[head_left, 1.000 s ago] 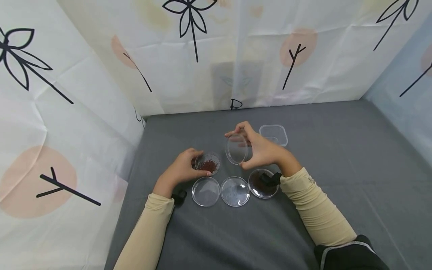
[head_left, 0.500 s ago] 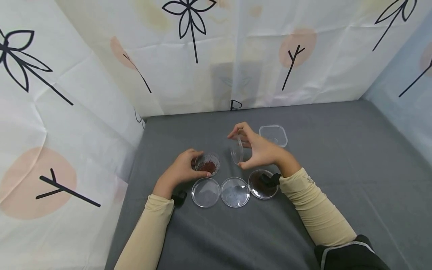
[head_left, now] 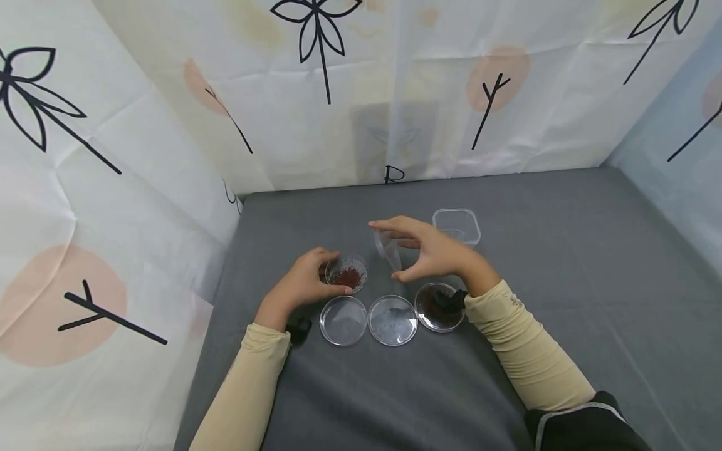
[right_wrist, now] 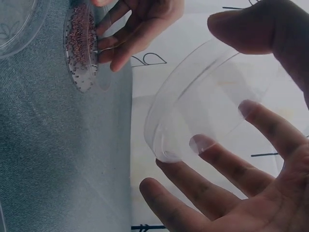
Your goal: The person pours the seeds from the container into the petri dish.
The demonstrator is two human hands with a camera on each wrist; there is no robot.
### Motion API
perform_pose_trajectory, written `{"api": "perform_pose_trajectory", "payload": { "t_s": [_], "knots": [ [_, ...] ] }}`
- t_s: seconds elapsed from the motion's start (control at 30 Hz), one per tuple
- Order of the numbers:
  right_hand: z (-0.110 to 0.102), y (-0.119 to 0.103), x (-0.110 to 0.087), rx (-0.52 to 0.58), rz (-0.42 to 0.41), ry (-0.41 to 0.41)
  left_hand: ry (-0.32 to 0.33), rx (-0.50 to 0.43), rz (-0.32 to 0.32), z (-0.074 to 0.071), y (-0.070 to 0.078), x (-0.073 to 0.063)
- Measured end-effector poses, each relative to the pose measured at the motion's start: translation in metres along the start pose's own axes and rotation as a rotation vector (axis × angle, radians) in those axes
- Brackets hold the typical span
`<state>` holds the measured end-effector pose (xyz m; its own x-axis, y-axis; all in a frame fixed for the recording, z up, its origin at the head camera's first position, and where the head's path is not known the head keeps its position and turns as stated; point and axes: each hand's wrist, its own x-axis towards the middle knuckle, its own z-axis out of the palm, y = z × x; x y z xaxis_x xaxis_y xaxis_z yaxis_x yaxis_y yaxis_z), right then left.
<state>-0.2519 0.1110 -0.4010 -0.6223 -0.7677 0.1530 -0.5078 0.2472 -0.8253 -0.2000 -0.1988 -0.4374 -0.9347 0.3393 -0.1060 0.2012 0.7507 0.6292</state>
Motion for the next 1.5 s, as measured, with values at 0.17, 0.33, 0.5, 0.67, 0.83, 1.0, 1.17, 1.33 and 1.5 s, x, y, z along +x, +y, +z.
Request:
{"api": "perform_pose_trajectory", "payload": {
  "t_s": [0.17, 0.33, 0.5, 0.67, 0.83, 1.0, 1.17, 1.33, 1.5],
  "knots": [
    [0.003, 0.001, 0.001, -0.024, 0.019, -0.016, -0.002, -0.005, -0.009, 0.000, -0.001, -0.002],
    [0.004, 0.001, 0.001, -0.055, 0.028, -0.019, -0.008, 0.003, -0.011, 0.002, -0.002, -0.002],
    [0.006, 0.000, 0.001, -0.071, 0.033, -0.021, -0.010, 0.003, -0.016, 0.002, -0.002, -0.003],
    [0.009, 0.001, 0.000, -0.081, 0.040, -0.025, -0.014, -0.002, -0.012, 0.002, -0.002, -0.005],
    [0.012, 0.003, 0.001, -0.085, 0.065, -0.006, -0.014, -0.006, -0.008, 0.004, -0.003, -0.006],
    [0.014, 0.003, 0.004, -0.120, 0.086, 0.022, -0.009, -0.004, -0.008, 0.003, -0.003, -0.004],
    [0.017, 0.004, 0.007, -0.183, 0.082, 0.023, -0.011, 0.002, -0.006, 0.000, -0.002, -0.003],
    [0.022, 0.004, 0.010, -0.320, 0.091, -0.002, -0.008, 0.005, 0.004, 0.000, -0.002, -0.001],
    [0.026, 0.002, 0.012, -0.409, 0.123, -0.032, -0.010, -0.001, -0.004, 0.000, 0.000, -0.001]
  ]
}}
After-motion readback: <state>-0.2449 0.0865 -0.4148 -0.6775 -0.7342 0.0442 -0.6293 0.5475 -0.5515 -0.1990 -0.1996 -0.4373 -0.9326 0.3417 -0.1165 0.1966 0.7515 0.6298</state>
